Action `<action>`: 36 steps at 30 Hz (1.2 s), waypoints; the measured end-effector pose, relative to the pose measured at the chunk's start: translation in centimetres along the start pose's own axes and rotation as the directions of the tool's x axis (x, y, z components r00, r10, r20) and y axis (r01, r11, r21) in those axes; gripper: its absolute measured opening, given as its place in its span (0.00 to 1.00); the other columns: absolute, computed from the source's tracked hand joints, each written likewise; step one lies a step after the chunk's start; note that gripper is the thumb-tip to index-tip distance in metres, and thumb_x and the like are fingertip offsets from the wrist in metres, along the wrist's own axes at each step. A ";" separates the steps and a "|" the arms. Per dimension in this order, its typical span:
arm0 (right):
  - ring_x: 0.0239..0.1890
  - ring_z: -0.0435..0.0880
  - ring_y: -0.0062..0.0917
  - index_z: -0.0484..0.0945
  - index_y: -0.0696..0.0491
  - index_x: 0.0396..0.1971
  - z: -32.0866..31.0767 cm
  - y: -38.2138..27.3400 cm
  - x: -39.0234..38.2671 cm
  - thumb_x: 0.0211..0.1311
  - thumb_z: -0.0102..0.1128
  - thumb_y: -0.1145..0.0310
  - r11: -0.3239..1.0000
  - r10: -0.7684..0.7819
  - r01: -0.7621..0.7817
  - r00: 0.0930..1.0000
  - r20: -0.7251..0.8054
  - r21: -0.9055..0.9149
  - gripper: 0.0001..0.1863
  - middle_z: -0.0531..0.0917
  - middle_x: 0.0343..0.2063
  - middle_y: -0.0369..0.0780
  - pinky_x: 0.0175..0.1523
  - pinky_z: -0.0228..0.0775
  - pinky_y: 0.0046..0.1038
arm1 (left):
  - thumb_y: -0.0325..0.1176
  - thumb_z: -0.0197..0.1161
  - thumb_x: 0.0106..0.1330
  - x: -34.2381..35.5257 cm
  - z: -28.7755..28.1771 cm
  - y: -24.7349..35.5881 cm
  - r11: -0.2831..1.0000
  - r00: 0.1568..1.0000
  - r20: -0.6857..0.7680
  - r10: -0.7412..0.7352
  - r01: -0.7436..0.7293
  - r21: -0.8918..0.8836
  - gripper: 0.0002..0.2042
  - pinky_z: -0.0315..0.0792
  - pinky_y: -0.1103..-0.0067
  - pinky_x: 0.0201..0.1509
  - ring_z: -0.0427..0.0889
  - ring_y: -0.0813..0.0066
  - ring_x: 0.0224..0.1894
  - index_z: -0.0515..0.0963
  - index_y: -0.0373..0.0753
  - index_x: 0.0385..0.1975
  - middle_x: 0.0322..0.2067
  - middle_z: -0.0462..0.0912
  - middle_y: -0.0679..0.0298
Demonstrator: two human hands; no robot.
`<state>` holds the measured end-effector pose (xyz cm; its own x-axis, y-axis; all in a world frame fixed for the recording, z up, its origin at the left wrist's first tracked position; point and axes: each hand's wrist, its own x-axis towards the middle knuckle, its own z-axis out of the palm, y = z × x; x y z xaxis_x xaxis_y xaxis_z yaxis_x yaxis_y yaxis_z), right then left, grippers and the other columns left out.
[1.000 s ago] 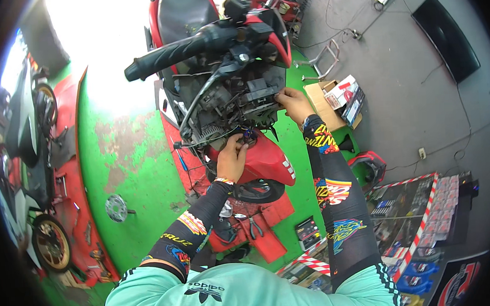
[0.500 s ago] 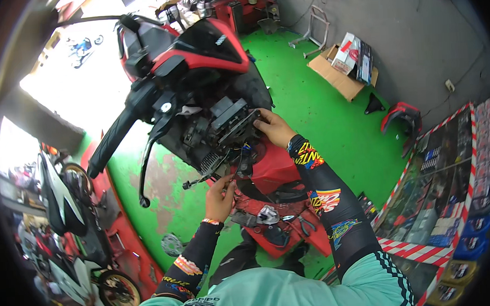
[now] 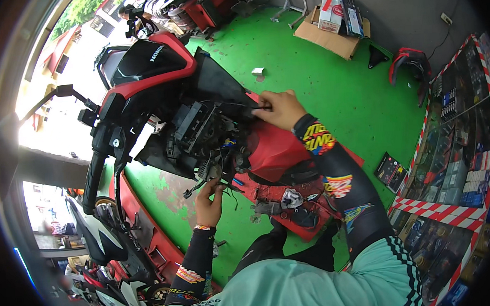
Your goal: Repairing and connecting electrical wiring behind the front panel of a motorcycle.
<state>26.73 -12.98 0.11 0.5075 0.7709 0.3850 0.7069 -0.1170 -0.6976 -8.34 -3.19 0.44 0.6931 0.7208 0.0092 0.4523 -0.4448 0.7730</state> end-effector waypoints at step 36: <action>0.20 0.71 0.16 0.76 0.57 0.51 -19.4 -11.5 -48.4 0.78 0.48 0.61 0.400 0.682 -0.794 0.592 0.430 0.459 0.16 0.74 0.22 0.32 0.27 0.64 0.19 | 0.40 0.64 0.62 -14.6 18.4 21.5 0.446 0.274 0.587 0.762 -0.879 -0.169 0.05 0.66 0.69 0.51 0.81 0.72 0.42 0.83 0.51 0.34 0.30 0.81 0.72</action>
<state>3.57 -61.10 1.25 0.5707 0.6453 -0.5078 -0.3464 -0.3714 -0.8614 1.59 -33.06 5.28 0.8639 -0.4536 0.2188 -0.5021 -0.7423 0.4437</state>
